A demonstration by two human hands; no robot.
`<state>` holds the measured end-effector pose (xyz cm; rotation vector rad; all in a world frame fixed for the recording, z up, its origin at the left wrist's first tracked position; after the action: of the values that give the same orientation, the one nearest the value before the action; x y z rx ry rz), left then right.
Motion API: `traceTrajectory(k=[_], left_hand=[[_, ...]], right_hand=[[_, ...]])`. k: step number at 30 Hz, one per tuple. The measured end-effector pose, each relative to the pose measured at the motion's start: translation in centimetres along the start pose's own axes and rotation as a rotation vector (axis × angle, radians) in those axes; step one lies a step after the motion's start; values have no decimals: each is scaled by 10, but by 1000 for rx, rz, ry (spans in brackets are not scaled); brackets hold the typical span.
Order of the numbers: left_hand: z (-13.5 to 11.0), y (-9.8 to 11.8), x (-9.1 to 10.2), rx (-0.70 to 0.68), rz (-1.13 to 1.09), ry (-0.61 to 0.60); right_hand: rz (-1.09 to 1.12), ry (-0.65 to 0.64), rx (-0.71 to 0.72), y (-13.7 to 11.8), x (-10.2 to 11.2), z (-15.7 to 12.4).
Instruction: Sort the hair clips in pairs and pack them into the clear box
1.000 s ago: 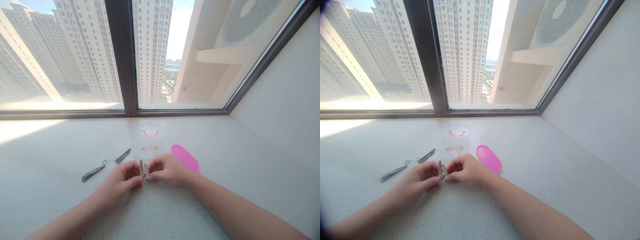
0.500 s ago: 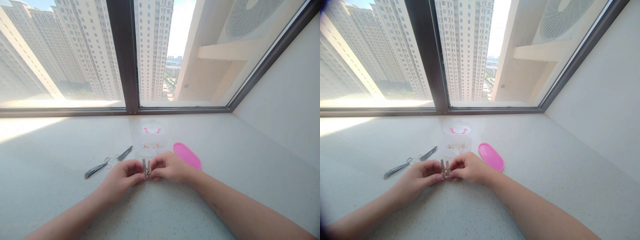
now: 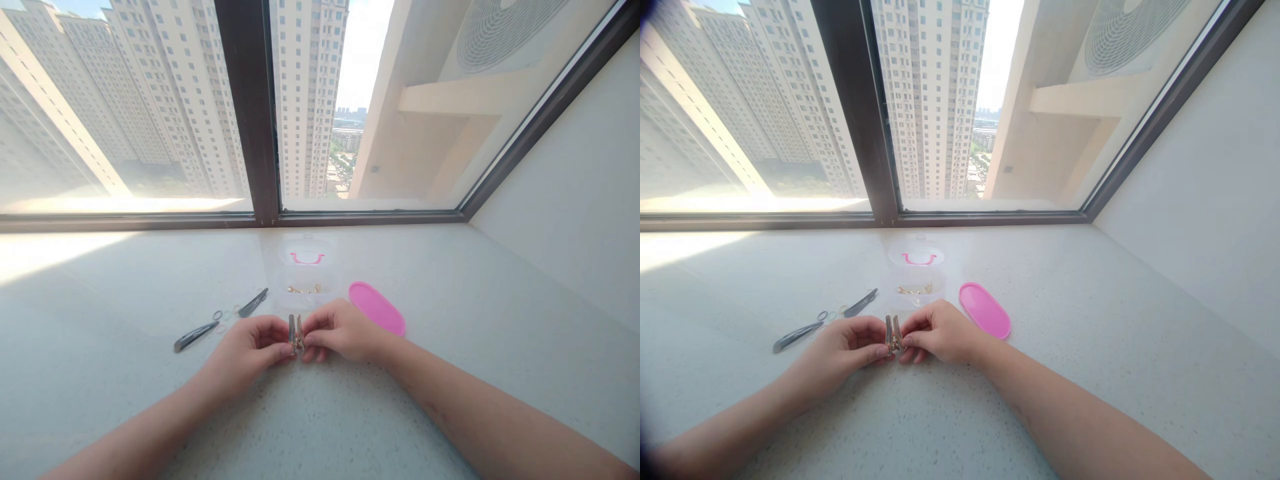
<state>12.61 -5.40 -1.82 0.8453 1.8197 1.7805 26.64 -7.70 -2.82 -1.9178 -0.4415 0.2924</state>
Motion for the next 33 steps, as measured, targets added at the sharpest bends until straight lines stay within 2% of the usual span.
traceTrajectory(k=[14, 33], left_hand=[[-3, 0, -1, 5, -17, 17], [-1, -2, 2, 17, -1, 52]], right_hand=[[-12, -8, 29, 1, -1, 1], [29, 41, -23, 4, 2, 2]])
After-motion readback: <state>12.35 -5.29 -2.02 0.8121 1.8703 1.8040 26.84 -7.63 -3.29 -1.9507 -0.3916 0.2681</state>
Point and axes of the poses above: each hand's wrist, its own z-axis towards the middle knuckle, its own x-axis out of the back of the hand, y = z × x, the point moved 6 cm from there along z, towards the middle knuckle, and after that the axes turned 11 degrees about -x, right-handed, at the moved point
